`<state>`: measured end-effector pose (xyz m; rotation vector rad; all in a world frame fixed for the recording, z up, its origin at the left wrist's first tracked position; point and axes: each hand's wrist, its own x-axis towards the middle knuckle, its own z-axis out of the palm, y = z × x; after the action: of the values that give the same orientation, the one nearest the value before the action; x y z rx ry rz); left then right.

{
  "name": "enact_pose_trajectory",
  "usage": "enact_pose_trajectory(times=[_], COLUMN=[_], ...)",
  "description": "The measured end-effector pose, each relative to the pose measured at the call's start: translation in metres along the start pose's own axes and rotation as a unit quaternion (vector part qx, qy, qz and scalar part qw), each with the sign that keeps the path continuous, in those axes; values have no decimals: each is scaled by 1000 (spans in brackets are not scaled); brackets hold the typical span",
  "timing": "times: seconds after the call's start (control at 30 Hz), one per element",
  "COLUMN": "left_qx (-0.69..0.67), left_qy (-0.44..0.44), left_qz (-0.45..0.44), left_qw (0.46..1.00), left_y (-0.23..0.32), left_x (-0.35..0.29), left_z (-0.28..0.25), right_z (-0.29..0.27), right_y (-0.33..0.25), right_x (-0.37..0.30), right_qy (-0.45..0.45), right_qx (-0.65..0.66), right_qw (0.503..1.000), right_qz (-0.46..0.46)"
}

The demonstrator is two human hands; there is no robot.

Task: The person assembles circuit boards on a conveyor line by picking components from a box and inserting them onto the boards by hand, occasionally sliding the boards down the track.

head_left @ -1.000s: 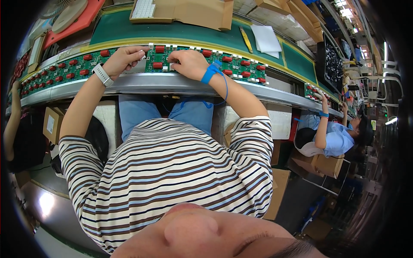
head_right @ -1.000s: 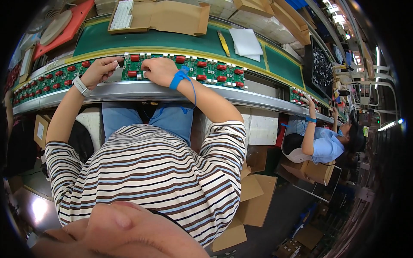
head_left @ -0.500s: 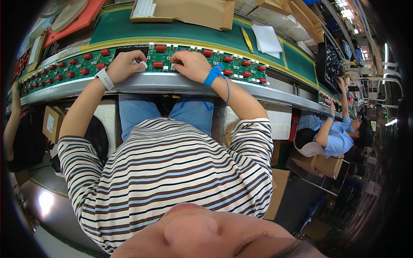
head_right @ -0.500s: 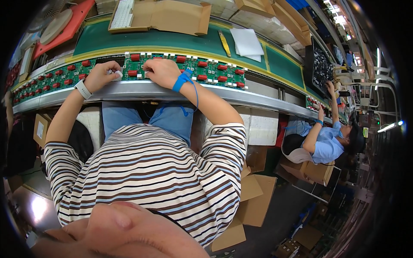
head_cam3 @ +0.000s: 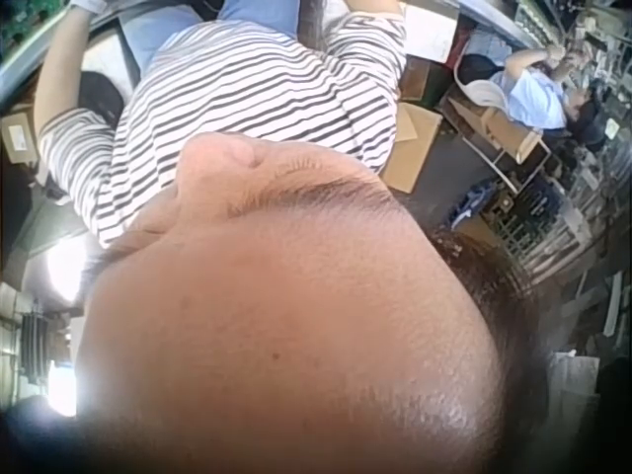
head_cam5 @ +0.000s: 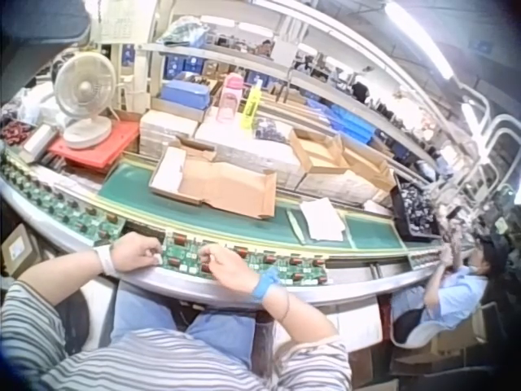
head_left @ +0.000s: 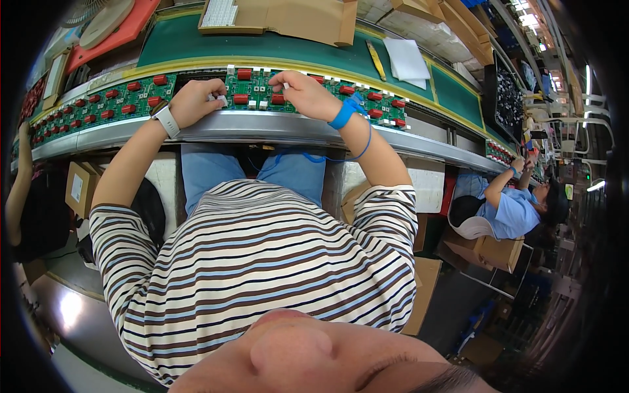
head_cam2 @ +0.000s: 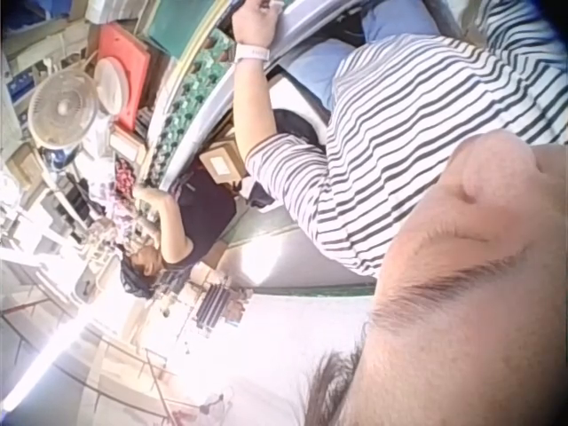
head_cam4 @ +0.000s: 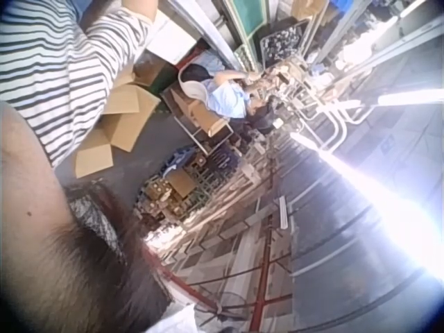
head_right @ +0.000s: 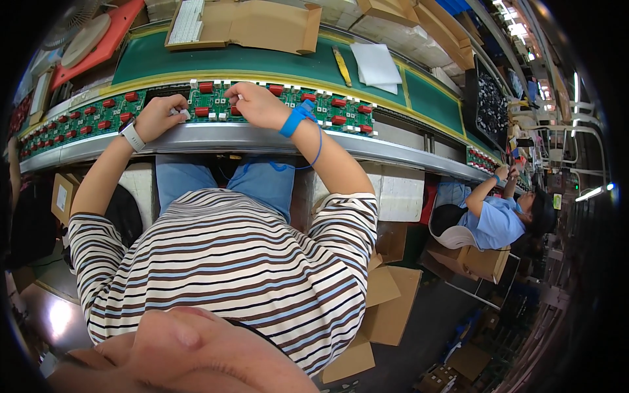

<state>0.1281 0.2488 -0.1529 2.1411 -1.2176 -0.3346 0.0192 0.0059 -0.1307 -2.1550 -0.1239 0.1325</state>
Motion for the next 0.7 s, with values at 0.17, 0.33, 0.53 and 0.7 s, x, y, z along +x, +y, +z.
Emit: enact_pose_trajectory(times=[0.17,0.33,0.53,0.7], left_qx=[15,57,88,105], left_qy=[1,-13,-12,2], left_qz=[3,-6,18,58], left_qw=[1000,998,996,993], left_y=[2,8,13,15], left_x=[1,0,0,-6], left_z=[1,0,0,-1], right_z=[-17,-20,-18,-9], right_y=[2,-9,4,6], right_x=[-12,-23,-27,-27], right_qy=[-30,24,32,40], right_qx=[20,-100,-226,-259], right_qw=[999,995,968,963], right_qz=[24,9,-106,-64])
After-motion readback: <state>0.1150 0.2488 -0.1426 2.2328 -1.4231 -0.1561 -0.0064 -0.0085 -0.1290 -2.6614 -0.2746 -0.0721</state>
